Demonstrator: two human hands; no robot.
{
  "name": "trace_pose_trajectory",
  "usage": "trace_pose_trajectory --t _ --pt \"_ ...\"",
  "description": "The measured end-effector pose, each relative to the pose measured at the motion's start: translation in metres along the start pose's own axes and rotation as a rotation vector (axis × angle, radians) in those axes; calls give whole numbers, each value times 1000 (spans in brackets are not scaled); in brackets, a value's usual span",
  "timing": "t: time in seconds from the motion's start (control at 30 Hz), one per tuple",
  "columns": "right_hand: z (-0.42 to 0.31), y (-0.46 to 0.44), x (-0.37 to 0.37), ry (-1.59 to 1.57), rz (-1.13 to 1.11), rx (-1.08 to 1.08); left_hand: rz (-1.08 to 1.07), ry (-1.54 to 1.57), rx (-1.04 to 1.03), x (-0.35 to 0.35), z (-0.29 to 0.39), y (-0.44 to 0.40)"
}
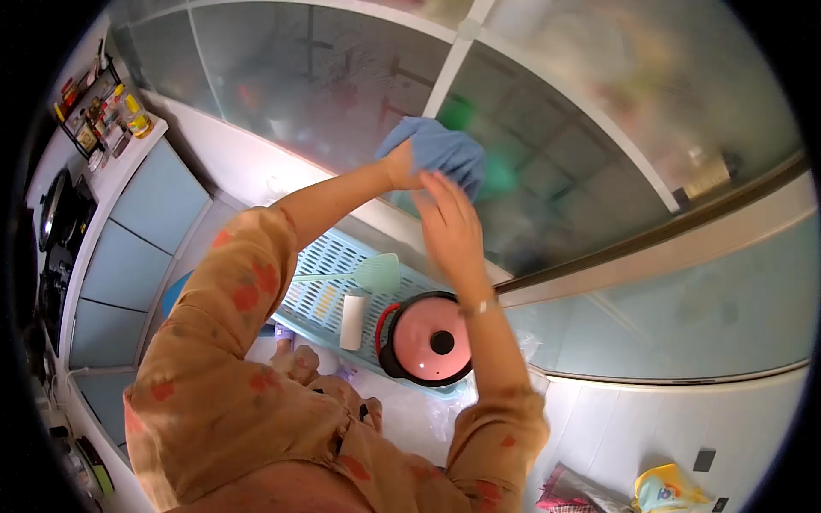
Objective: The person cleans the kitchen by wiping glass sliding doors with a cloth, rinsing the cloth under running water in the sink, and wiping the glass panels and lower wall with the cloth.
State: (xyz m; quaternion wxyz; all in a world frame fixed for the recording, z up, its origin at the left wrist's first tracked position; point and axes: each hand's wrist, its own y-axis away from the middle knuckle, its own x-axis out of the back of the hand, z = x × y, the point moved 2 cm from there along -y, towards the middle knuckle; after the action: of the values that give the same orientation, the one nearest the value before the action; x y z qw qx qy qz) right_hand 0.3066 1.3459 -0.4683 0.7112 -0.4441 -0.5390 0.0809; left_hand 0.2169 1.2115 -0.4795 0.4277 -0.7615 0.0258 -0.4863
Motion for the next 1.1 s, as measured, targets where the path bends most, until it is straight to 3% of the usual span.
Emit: trace_pose_trajectory --t 0.07,0.1,0.17,0.2,0.27,0.33,0.4,0.53,0.6,0.63,0.67,0.73,0.8,0.83,0.87,0.93,1.1 --pt "23 -7 -25 80 -55 108 317 264 34 -26 -17 16" --pt "32 -7 -31 117 -113 145 310 262 41 -19 -23 17" --pt "46 -13 -39 140 -172 175 332 -53 -307 -2 -27 20" --pt "50 -17 -40 196 -133 222 320 -44 -294 1 -36 21" --pt "59 -30 -38 345 -82 301 -137 -28 -261 2 -53 21" --pt "69 -60 -26 462 30 257 -416 -337 -232 55 -50 8" --pt "68 -97 -3 579 144 200 251 -461 -311 88 -65 -5" --pt "39 -150 30 803 72 280 373 -382 -221 111 -93 -20" --pt "43 -147 18 803 6 314 66 -239 57 97 -101 -13" --pt "51 -137 4 761 -14 296 326 -442 -75 77 -104 -4" --pt "60 -124 -13 718 -33 280 328 -438 -69 53 -100 12" --pt "69 -78 -48 596 -166 328 187 -404 86 2 -76 58" --pt "78 -13 -91 489 -401 351 -104 -244 163 -66 -59 115" --pt "78 17 -114 486 -461 358 -28 -242 119 -84 -47 133" --pt "76 43 -132 486 -526 367 -101 -211 -9 -104 -40 161" --pt "65 69 -152 533 -628 404 67 -113 -33 -132 -30 202" --pt "49 46 -151 523 -599 385 56 -160 -119 -94 -52 199"
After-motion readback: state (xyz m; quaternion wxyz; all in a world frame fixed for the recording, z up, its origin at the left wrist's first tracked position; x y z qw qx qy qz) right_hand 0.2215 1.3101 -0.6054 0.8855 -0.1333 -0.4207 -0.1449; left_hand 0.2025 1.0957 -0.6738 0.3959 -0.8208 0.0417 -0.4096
